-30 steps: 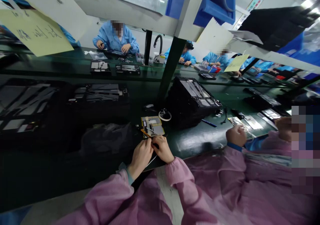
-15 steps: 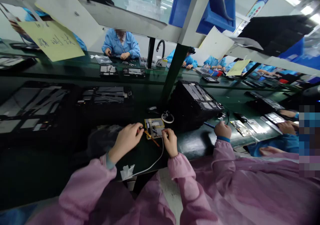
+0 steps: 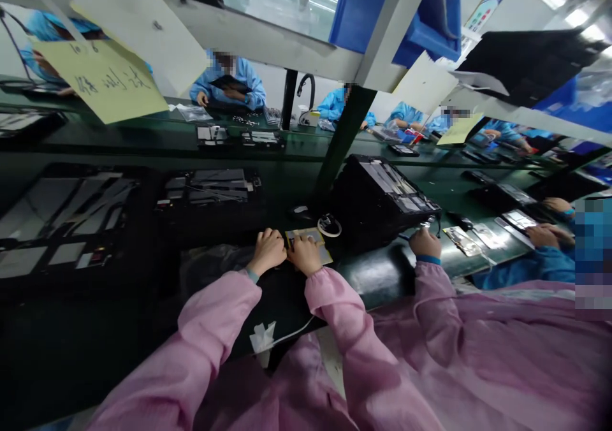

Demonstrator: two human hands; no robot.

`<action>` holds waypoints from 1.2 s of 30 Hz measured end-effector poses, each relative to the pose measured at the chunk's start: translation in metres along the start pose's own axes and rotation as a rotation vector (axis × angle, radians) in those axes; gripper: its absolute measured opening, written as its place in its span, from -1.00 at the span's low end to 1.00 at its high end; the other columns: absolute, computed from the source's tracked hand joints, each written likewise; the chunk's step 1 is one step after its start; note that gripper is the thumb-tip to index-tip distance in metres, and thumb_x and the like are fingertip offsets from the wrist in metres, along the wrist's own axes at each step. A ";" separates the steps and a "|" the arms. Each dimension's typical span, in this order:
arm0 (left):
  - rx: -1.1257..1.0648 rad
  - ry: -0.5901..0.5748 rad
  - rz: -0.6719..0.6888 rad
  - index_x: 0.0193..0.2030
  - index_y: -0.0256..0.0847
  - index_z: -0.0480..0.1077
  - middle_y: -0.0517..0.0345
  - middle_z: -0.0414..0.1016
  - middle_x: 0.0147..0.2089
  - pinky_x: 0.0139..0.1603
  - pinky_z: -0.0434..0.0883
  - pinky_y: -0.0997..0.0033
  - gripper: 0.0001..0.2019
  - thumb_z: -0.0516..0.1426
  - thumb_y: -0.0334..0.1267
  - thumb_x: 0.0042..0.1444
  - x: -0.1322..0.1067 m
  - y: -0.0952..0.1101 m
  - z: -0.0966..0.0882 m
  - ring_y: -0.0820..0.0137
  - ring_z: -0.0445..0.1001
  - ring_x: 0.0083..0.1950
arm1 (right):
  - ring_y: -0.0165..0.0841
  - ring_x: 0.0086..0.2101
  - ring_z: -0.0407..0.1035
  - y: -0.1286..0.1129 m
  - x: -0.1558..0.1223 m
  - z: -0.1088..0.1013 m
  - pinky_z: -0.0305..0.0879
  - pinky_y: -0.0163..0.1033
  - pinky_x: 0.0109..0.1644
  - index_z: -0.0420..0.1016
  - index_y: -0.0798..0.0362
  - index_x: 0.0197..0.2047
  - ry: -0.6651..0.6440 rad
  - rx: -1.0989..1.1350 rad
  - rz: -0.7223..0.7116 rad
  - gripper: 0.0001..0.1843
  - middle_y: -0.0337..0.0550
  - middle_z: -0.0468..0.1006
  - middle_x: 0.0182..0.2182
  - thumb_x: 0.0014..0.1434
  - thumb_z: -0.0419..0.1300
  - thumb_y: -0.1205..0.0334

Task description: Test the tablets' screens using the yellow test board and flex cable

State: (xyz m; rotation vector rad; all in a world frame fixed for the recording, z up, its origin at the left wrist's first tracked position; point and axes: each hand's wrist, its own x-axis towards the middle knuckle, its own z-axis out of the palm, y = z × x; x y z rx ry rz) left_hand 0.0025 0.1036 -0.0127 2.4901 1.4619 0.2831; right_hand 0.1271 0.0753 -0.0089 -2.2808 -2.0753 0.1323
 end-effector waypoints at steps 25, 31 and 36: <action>-0.308 0.382 -0.163 0.00 -0.18 0.33 -0.03 0.44 0.05 0.18 0.28 0.18 -0.66 -0.07 -0.04 0.26 -0.110 -0.073 -0.051 0.21 0.38 0.10 | -0.33 -0.29 0.49 -0.003 -0.039 -0.010 0.34 -0.30 -0.17 0.43 0.08 -0.05 0.043 0.360 -0.301 -0.75 -0.14 0.59 -0.32 0.23 0.04 0.36; -0.162 0.525 -0.496 -0.07 -0.25 0.35 -0.20 0.42 0.08 0.14 0.30 -0.02 -0.63 -0.06 -0.01 0.20 -0.189 -0.118 -0.028 0.04 0.38 0.11 | -0.14 -0.13 0.47 -0.037 -0.051 0.010 0.36 -0.13 -0.07 0.33 0.17 0.11 0.101 0.321 -0.276 -0.60 0.10 0.54 -0.17 0.20 0.11 0.26; -0.289 0.531 -0.639 -0.07 -0.21 0.36 -0.11 0.48 -0.03 0.12 0.32 -0.03 -0.64 -0.02 -0.02 0.16 -0.194 -0.118 -0.032 0.06 0.41 0.04 | -0.14 -0.20 0.49 -0.042 -0.048 0.008 0.39 -0.15 -0.16 0.32 0.14 0.12 0.113 0.256 -0.255 -0.61 0.09 0.56 -0.19 0.23 0.10 0.25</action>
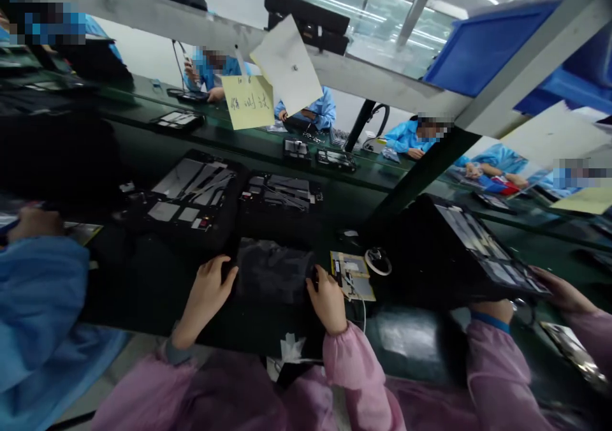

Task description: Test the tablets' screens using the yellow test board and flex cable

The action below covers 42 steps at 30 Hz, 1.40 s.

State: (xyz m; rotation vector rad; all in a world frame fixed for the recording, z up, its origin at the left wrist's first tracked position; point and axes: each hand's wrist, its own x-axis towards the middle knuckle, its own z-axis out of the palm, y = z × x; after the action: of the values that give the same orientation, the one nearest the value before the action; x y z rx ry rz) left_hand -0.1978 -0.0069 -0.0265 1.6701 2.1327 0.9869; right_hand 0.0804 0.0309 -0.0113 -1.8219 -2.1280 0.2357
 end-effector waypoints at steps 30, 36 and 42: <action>-0.214 -0.053 0.027 0.11 -0.10 0.39 0.10 0.44 0.18 0.23 0.32 0.21 -0.60 -0.06 -0.19 0.18 -0.034 -0.064 -0.015 0.24 0.41 0.19 | -0.21 0.19 0.21 0.013 0.003 0.012 0.28 -0.05 0.23 0.26 0.02 0.26 0.032 0.077 -0.505 -0.20 -0.01 0.29 0.21 -0.04 -0.10 0.68; -0.021 -0.057 0.217 0.16 -0.03 0.33 0.08 0.30 0.29 0.14 0.41 0.23 -0.54 0.09 0.02 0.15 -0.053 -0.050 -0.014 0.17 0.37 0.22 | -0.12 0.23 0.14 0.011 -0.010 -0.003 0.22 0.08 0.24 0.26 -0.08 0.27 -0.046 -0.102 -0.477 -0.24 -0.14 0.25 0.27 0.04 -0.04 0.65; -0.004 -0.015 0.260 0.01 -0.04 0.40 0.07 0.43 0.11 0.18 0.34 0.12 -0.68 0.04 -0.01 0.20 -0.062 -0.044 -0.013 0.16 0.42 0.13 | -0.16 0.16 0.23 0.008 -0.049 -0.004 0.29 -0.03 0.19 0.30 0.05 0.25 0.023 -0.043 -0.390 -0.35 0.04 0.25 0.26 0.11 -0.06 0.59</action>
State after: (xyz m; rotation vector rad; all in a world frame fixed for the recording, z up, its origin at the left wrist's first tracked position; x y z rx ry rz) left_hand -0.2192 -0.0742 -0.0579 1.9832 1.9359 1.0413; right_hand 0.0956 -0.0158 -0.0172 -1.3812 -2.4289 0.0735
